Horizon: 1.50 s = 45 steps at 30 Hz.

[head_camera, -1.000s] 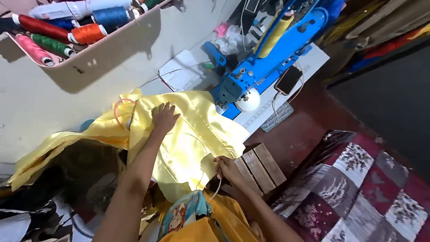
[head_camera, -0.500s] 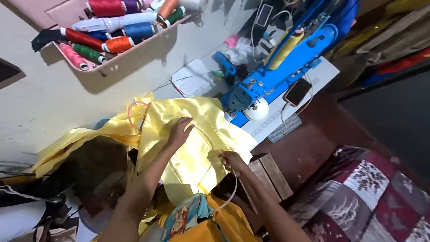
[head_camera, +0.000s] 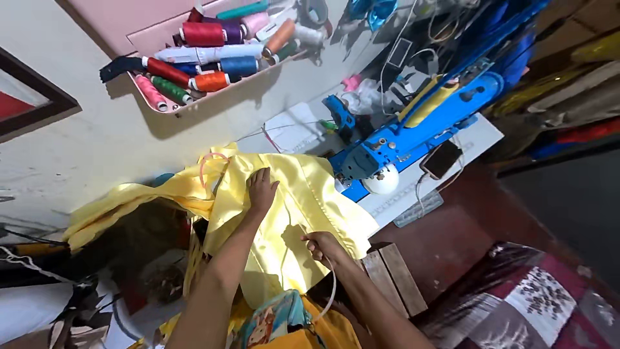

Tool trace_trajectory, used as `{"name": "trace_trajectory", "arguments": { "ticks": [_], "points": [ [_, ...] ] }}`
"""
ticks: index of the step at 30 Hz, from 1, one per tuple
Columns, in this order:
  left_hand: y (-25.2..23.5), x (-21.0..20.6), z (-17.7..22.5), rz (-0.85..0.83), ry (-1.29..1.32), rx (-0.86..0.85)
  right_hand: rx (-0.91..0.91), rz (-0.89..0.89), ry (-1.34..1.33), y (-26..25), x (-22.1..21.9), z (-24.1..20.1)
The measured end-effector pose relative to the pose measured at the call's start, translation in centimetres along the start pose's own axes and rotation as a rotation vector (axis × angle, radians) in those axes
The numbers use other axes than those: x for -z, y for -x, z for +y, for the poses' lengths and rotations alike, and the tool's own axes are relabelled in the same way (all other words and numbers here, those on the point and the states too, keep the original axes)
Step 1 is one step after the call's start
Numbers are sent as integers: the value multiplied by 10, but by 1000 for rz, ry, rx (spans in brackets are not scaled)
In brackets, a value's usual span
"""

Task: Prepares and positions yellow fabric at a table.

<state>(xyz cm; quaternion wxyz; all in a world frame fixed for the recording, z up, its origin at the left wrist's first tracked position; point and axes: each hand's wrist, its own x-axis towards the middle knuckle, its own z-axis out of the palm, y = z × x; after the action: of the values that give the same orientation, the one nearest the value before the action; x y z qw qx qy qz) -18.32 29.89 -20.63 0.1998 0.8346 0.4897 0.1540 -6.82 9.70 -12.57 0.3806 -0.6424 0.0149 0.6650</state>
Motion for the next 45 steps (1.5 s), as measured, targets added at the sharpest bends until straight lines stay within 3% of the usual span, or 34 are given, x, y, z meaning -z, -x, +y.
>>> {"name": "trace_trajectory", "arguments": {
  "ticks": [3,7,10,27,37,45],
  "points": [
    [-9,-4,2,2,-71,42,12,-27,11,4,-6,-4],
    [-15,-15,0,-58,-230,-33,67,-34,36,11,-8,-9],
    [-19,-17,-2,-177,-280,-63,96,-40,57,16,-6,-16],
    [-40,4,-8,-493,-195,-27,131,-84,121,26,2,-26],
    [-41,2,-13,-547,-242,-53,260,55,502,3,45,-13],
    [-38,-2,-3,-504,-259,40,228,130,647,-12,61,-23]
  ]
}}
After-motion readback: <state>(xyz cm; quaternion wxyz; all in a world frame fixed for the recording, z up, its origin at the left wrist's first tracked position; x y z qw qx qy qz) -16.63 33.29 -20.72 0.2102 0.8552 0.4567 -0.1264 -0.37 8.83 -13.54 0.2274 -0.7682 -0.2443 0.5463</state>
